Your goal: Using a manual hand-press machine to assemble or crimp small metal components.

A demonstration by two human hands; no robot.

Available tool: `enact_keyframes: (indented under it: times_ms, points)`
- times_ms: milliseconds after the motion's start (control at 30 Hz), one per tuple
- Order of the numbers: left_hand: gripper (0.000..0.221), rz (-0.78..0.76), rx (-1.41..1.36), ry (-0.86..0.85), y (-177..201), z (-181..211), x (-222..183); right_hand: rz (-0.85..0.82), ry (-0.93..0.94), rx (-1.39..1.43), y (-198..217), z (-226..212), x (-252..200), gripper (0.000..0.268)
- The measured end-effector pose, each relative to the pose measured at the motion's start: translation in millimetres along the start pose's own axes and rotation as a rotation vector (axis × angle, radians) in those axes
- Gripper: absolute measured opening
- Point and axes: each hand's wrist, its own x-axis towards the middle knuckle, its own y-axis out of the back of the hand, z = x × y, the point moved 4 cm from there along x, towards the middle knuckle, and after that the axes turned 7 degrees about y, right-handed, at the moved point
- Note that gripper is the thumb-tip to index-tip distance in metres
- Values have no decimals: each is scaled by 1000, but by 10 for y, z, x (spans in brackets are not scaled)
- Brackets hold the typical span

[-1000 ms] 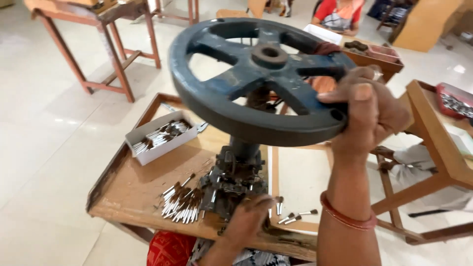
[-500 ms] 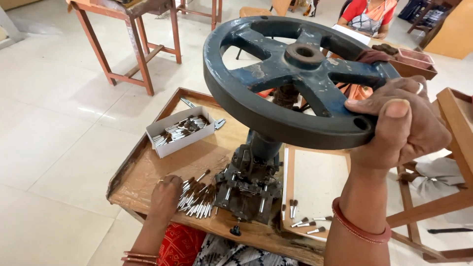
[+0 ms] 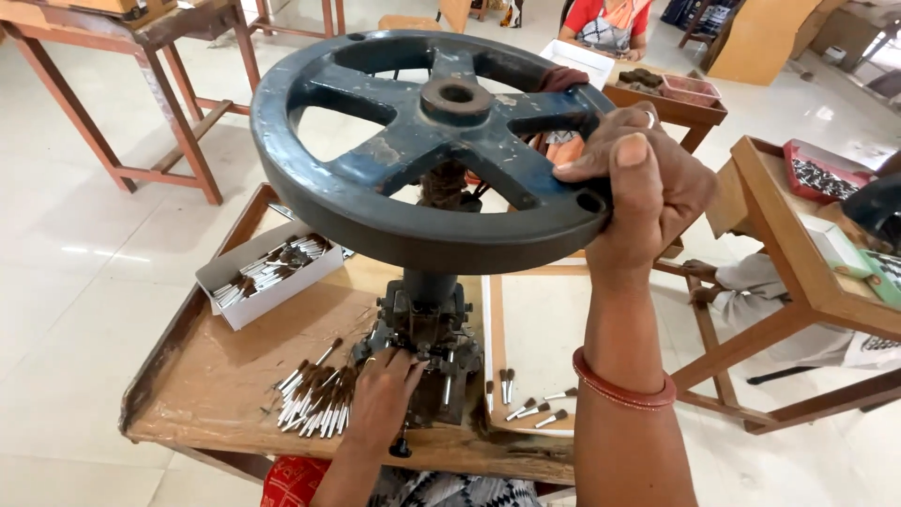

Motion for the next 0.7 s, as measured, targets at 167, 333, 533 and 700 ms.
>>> enact_keyframes:
  times_ms: [167, 333, 533, 700]
  points:
    - [55, -10, 40, 3, 294, 62, -14, 6, 16, -89, -45, -76, 4, 49]
    - [68, 136, 241, -262, 392, 49, -148, 21, 34, -89, -60, -97, -12, 51]
    - [53, 31, 191, -194, 362, 41, -203, -81, 22, -327, -389, -487, 17, 51]
    - [26, 45, 97, -202, 336, 137, -133, -387, 419, -1181, -1606, -1059, 32, 28]
